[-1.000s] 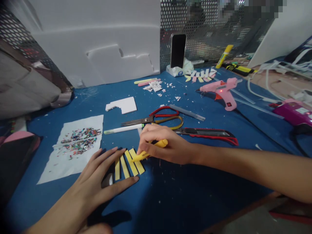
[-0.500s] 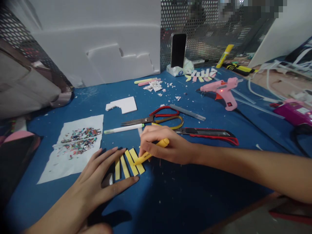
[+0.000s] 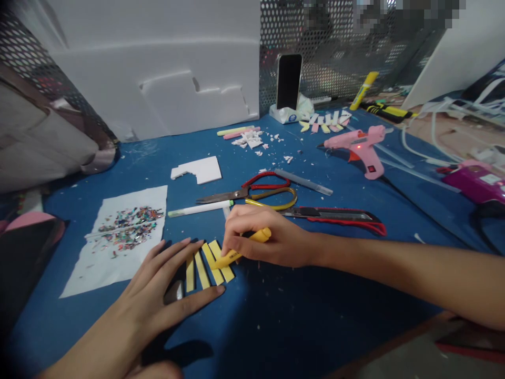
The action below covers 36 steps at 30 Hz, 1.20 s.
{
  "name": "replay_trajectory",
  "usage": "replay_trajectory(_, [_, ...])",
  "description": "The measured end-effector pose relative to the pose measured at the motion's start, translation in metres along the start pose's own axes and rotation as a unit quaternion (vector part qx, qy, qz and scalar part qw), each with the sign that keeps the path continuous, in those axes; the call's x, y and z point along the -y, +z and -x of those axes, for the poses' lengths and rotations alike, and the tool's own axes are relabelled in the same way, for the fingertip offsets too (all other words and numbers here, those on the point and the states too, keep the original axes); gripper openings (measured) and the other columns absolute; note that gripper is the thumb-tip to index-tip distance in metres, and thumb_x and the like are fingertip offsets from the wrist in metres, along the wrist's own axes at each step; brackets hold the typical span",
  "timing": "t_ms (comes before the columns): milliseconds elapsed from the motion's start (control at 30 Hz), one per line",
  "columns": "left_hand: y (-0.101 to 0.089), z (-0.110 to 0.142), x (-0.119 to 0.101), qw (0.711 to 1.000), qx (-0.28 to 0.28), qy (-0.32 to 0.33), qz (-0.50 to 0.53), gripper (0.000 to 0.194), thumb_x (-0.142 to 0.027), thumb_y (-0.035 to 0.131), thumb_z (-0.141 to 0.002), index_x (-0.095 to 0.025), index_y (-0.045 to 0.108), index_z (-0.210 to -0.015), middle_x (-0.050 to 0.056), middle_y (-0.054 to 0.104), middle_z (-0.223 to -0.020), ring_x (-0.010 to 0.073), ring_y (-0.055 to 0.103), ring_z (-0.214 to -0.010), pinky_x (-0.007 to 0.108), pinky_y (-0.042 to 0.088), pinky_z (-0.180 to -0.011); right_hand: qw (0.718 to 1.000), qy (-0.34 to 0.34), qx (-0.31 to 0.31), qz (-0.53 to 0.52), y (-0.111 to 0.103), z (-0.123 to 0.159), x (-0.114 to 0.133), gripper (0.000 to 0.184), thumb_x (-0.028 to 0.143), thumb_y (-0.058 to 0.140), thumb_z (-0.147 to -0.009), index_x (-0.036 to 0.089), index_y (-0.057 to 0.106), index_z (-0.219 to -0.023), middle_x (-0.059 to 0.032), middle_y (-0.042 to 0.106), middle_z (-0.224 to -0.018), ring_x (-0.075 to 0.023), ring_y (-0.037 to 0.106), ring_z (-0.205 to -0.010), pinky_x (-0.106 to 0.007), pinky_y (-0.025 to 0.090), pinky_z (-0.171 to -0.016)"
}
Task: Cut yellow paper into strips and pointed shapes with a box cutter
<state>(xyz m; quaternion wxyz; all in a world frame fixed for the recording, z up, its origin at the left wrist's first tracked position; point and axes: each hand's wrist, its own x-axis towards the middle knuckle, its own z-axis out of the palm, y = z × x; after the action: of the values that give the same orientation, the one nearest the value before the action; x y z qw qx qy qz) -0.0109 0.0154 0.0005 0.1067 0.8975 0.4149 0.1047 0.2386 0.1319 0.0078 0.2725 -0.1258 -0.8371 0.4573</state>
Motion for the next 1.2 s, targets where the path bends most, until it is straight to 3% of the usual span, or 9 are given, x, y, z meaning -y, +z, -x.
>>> replay_trajectory(133, [0.0019, -0.0005, 0.0007, 1.000, -0.010, 0.001, -0.004, 0.075, -0.081, 0.038, -0.075, -0.044, 0.037, -0.140, 0.005, 0.014, -0.157, 0.0440, 0.026, -0.137, 0.069, 0.023, -0.106, 1.000, -0.010, 0.023, -0.004, 0.0000, -0.0012, 0.0009, 0.040, 0.036, 0.041, -0.099, 0.012, 0.068, -0.080, -0.0073, 0.062, -0.078, -0.0159, 0.055, -0.083, -0.033, 0.045, -0.081])
replay_trajectory(267, [0.0019, -0.0013, 0.0014, 1.000, -0.002, 0.008, -0.024, 0.074, -0.082, 0.034, -0.076, -0.045, 0.035, -0.140, 0.005, 0.011, -0.158, 0.0429, 0.024, -0.138, 0.069, 0.021, -0.106, 1.000, -0.011, 0.004, -0.007, 0.0005, -0.0018, 0.0005, 0.035, 0.033, 0.046, -0.097, 0.010, 0.068, -0.083, -0.0083, 0.063, -0.079, -0.0169, 0.055, -0.086, -0.035, 0.045, -0.084])
replay_trajectory(600, [-0.0018, -0.0002, -0.0011, 1.000, 0.021, -0.003, -0.004, 0.072, -0.079, 0.036, -0.078, -0.046, 0.031, -0.142, 0.005, 0.009, -0.158, 0.0422, 0.018, -0.141, 0.070, 0.019, -0.107, 1.000, -0.013, 0.026, -0.008, -0.0002, -0.0001, 0.0009, 0.038, 0.034, 0.045, -0.097, 0.009, 0.068, -0.081, -0.0093, 0.061, -0.081, -0.0172, 0.056, -0.086, -0.035, 0.046, -0.083])
replay_trajectory(1200, [-0.0008, -0.0005, -0.0007, 1.000, 0.003, 0.001, -0.012, 0.073, -0.080, 0.037, -0.077, -0.045, 0.032, -0.141, 0.005, 0.013, -0.157, 0.0432, 0.023, -0.139, 0.070, 0.022, -0.106, 0.999, -0.012, 0.030, -0.010, -0.0002, -0.0002, 0.0006, 0.041, 0.039, 0.043, -0.098, 0.010, 0.068, -0.081, -0.0091, 0.061, -0.080, -0.0167, 0.056, -0.085, -0.034, 0.045, -0.082])
